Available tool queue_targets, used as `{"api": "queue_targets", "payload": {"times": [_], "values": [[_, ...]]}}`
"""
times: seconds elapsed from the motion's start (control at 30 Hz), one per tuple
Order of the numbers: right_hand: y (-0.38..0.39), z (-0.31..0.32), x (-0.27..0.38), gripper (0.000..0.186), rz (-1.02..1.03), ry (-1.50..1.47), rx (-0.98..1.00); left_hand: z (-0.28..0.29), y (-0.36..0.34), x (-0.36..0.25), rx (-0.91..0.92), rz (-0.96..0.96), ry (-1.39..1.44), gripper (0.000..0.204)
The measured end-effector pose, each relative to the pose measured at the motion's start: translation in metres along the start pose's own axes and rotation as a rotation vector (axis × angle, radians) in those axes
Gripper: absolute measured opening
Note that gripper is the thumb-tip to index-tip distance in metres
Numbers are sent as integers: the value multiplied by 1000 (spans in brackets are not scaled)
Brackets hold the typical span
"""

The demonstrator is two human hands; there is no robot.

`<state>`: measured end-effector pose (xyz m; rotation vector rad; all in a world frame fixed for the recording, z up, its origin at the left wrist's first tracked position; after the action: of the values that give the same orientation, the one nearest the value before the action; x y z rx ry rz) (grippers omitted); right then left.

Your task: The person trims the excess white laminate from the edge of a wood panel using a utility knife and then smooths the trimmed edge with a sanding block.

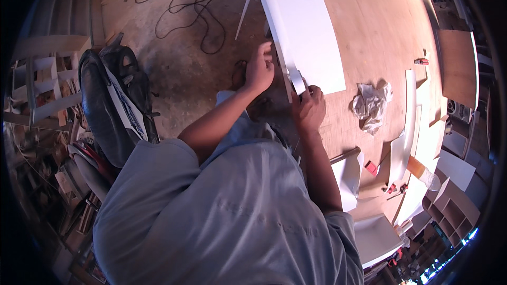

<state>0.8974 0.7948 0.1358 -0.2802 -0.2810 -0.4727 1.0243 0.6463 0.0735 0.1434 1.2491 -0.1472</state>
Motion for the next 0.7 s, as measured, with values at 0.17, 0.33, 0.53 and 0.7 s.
{"api": "queue_targets", "payload": {"times": [0.17, 0.33, 0.53, 0.7], "values": [[24, 12, -26, 54, 7, -37, -13, 2, 13, -55, 447, -872, -408, 45], [40, 16, -35, 52, -2, -40, 3, -23, -10, -49, 755, -778, -424, 27], [50, 16, -30, 54, 1, -91, 22, -22, -16, -52, 723, -959, -429, 31], [36, 11, -20, 55, 51, -91, 5, -26, -21, -59, 780, -1004, -439, 29]]}}
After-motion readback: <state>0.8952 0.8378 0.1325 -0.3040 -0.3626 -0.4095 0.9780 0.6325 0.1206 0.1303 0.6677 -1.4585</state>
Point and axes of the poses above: each hand's wrist, its own y-axis away from the middle knuckle, its own z-axis out of the back of the hand, x = y × z, the point moved 4 cm from there along -y, towards the middle knuckle, and after that the axes turned 9 degrees about -x, right-handed, at the moved point
